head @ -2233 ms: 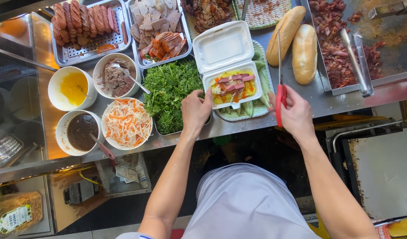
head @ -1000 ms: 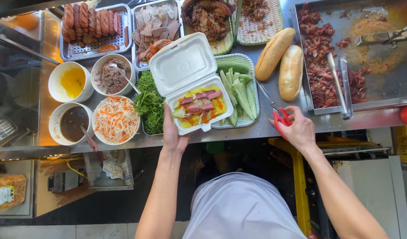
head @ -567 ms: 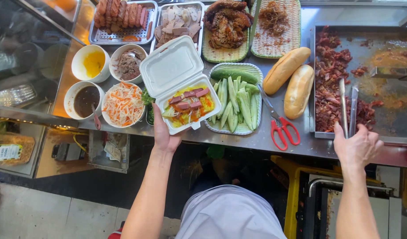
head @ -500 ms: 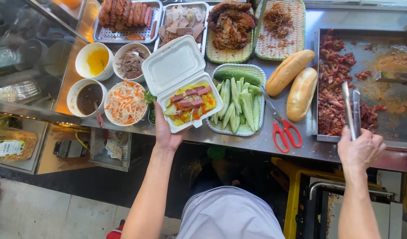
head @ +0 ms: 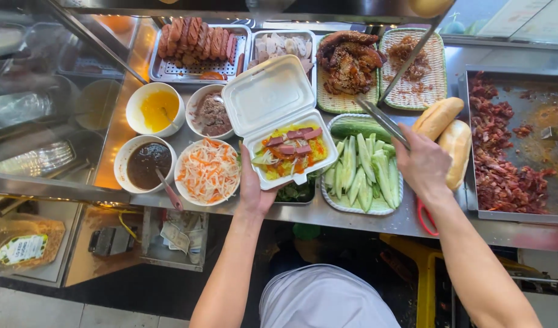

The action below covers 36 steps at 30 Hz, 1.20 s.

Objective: Prepare a takeout meal in a styrofoam container by adding rice, meat slices, cucumbers, and sauce at a food stall.

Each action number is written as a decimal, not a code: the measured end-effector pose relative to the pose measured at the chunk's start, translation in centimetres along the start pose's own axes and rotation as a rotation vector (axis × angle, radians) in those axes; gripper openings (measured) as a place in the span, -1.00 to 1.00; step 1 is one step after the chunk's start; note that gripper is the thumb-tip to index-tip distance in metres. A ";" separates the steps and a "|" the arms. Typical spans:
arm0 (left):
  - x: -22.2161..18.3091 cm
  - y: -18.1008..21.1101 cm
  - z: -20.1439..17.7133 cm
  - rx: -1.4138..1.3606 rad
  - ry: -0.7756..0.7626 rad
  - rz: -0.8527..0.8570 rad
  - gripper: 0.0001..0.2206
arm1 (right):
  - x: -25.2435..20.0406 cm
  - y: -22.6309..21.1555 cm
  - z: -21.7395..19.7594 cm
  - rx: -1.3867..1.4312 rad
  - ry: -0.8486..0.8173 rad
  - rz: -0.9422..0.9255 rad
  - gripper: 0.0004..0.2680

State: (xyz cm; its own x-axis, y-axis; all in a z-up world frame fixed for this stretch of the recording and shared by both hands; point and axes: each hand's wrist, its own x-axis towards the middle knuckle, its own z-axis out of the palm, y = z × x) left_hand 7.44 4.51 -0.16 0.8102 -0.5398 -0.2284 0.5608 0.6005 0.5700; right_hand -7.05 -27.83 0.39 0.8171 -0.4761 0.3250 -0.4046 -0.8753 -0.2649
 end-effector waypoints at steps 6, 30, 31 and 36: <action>1.4 2.5 -1.3 -0.006 0.028 -0.054 -0.33 | 7.4 -5.4 4.9 -0.185 -0.044 -0.129 -0.77; 2.3 1.4 -0.8 -0.035 0.051 -0.049 -0.30 | 8.3 -3.1 3.5 -0.255 -0.201 -0.218 -0.79; 2.4 1.4 -0.8 -0.036 0.058 -0.051 -0.30 | 8.5 -3.2 2.8 -0.213 -0.209 -0.192 -0.78; 3.6 0.1 -1.7 -0.039 0.048 -0.024 -0.29 | 8.4 -0.6 -2.2 -0.001 -0.355 0.124 -0.72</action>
State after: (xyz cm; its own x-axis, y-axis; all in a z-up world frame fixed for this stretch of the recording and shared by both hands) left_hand 10.72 3.65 -2.26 0.8029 -0.5264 -0.2798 0.5860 0.6107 0.5326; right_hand -0.90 -31.52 5.28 0.8531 -0.5197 -0.0449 -0.5100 -0.8129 -0.2813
